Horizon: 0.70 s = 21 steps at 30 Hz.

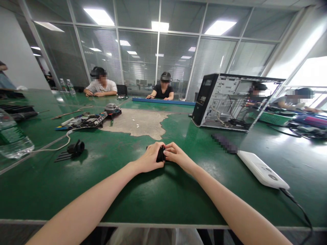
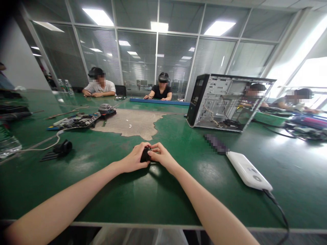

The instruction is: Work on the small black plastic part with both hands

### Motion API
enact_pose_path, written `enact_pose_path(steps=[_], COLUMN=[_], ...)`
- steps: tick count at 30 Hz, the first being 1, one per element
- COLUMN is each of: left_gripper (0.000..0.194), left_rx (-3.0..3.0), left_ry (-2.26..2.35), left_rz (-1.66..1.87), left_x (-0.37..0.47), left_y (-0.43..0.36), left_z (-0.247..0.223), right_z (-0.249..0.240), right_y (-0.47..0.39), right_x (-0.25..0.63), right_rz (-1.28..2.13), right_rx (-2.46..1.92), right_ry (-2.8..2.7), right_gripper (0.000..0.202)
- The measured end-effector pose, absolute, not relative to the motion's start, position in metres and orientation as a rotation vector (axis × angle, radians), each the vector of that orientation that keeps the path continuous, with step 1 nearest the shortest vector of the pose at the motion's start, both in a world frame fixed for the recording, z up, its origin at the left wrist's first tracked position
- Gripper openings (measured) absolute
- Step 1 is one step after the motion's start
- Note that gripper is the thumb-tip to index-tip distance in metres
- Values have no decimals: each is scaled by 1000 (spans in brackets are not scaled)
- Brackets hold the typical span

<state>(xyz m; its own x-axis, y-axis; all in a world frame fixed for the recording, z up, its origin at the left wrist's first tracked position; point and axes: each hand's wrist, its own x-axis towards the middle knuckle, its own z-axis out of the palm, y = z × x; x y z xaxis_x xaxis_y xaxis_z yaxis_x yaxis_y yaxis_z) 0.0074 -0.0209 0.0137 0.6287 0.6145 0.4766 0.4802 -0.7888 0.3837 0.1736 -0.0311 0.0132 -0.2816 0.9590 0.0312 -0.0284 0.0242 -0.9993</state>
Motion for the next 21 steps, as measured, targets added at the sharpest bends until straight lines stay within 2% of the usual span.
enact_pose_path(steps=[11,15,21], left_gripper=[52,51,51], left_rx=[2627,2631,2635], left_ry=[904,899,917], left_rz=[889,891,883], left_x=[7,7,7], left_y=[-20,-21,-21], left_z=[13,14,14], right_z=[20,20,10], right_y=[-35,-36,-28], right_x=[180,178,174], right_rz=[1392,1402,1386], right_rx=[-948,-963,-1050], right_ry=[-1558,-1495,-1414], right_gripper=[40,31,32])
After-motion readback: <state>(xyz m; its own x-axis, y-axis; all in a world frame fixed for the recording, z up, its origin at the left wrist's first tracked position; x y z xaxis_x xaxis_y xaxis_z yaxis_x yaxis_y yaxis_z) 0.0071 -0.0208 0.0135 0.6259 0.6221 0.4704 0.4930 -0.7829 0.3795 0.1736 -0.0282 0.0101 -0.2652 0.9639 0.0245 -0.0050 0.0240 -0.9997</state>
